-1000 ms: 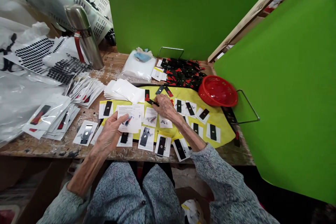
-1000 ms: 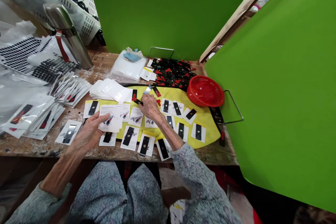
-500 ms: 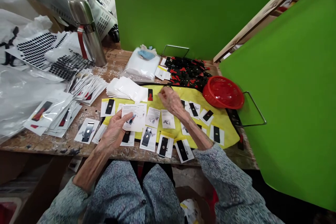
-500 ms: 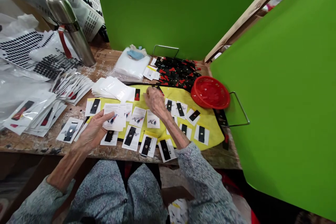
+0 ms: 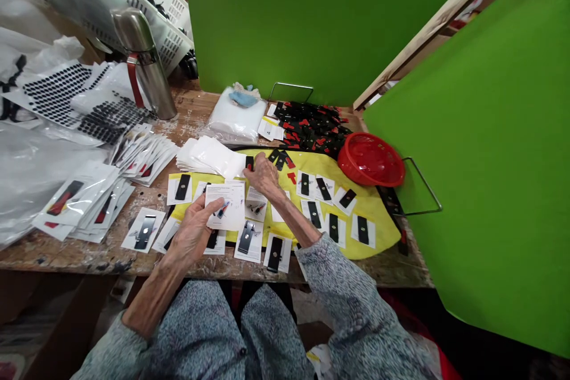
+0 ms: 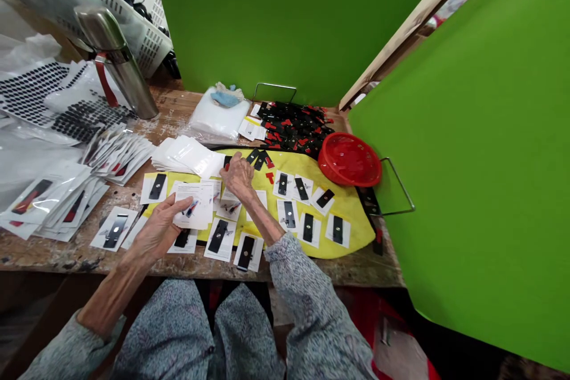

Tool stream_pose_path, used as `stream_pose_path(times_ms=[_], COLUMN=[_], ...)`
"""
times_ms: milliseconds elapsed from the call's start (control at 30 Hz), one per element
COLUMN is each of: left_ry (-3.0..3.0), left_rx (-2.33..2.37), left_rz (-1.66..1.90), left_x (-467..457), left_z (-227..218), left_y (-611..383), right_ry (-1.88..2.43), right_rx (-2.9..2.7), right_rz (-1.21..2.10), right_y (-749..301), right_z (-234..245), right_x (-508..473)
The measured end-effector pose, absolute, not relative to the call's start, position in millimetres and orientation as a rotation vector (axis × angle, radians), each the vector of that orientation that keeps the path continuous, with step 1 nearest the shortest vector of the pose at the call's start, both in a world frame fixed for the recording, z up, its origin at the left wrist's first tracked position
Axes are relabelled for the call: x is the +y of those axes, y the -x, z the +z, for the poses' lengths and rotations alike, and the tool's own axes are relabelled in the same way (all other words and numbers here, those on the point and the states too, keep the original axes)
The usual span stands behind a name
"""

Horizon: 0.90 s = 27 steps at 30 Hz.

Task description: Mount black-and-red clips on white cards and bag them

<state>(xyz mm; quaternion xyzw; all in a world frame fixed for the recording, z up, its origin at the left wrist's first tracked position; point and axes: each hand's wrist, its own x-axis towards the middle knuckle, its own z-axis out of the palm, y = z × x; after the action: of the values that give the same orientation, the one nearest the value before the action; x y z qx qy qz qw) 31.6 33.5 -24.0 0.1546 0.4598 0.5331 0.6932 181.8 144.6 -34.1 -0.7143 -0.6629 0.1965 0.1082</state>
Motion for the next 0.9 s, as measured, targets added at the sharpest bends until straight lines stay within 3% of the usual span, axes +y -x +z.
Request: stream_pose_path(times_ms=[267,433,633,900], left_ry=[-0.31,-0.276,-0.313,-0.283], left_rx=[1.031,1.028,0.984,1.022], left_rz=[1.208,1.225,1.265,1.257], left_x=[35,35,36,36], left_z=[-25,-23,-20,-20], left_y=[-32,-33,-40,-38], right_ry=[2.073,1.941,1.336,1.237], right_rx=[-1.895,-1.832,-1.875,-1.597], right_rz=[0.696,0.517,1.503,1.585], right_y=[-192,-221,-208,-203], right_z=[-27,11,13,-5], right_x=[153,144,87,87])
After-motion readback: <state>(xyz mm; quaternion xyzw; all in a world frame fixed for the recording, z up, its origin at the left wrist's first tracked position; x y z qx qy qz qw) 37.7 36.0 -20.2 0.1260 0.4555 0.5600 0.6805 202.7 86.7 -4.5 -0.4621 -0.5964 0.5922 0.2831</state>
